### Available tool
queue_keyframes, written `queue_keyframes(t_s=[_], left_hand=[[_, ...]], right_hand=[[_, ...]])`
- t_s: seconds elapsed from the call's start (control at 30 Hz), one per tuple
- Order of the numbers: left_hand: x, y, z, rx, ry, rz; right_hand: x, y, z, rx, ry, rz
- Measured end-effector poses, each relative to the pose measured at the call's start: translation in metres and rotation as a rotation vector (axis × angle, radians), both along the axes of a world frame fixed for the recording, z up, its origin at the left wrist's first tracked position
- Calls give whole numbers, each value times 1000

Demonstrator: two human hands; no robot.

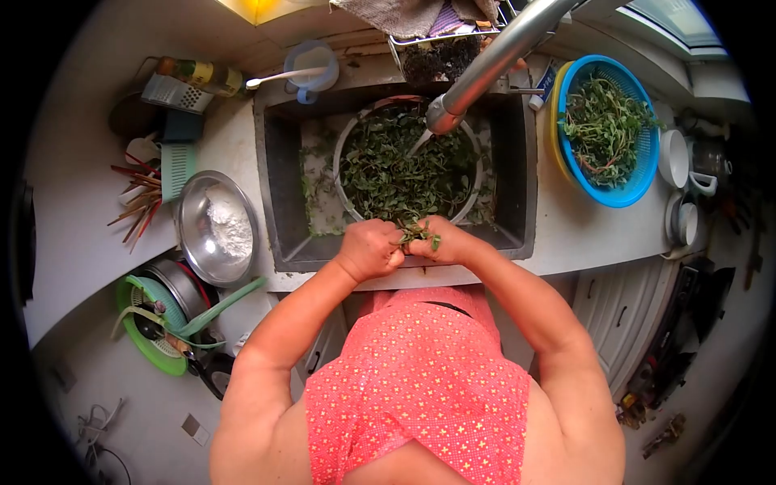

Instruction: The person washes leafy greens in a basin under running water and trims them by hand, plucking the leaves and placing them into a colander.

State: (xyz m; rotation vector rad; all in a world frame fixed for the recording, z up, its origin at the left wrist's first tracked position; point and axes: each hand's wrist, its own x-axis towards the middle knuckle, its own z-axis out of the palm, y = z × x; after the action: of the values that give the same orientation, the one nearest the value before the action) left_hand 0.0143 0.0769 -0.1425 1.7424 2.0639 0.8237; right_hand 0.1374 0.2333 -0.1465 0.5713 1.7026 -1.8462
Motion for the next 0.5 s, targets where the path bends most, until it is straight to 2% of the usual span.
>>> queue_keyframes(t_s=[0.03, 0.17, 0.27, 0.33, 0.37, 0.43, 0.5], left_hand=[[0, 1, -1, 30, 21, -43], [-3, 4, 3, 38, 24, -129], [-3, 8, 7, 53, -8, -160], [3, 12, 4, 54, -216, -10], [6, 11, 3, 57, -217, -15], [13, 9, -5, -135, -318, 142], [-13, -15, -60, -348, -280, 424]], right_hand=[[5, -1, -7, -5, 91, -14], [10, -4, -1, -70, 12, -25], [11, -4, 12, -205, 33, -180], [12, -2, 15, -218, -15, -262], [15, -1, 13, -215, -15, -267], [21, -1, 7, -204, 58, -271], [18, 7, 44, -207, 73, -209]])
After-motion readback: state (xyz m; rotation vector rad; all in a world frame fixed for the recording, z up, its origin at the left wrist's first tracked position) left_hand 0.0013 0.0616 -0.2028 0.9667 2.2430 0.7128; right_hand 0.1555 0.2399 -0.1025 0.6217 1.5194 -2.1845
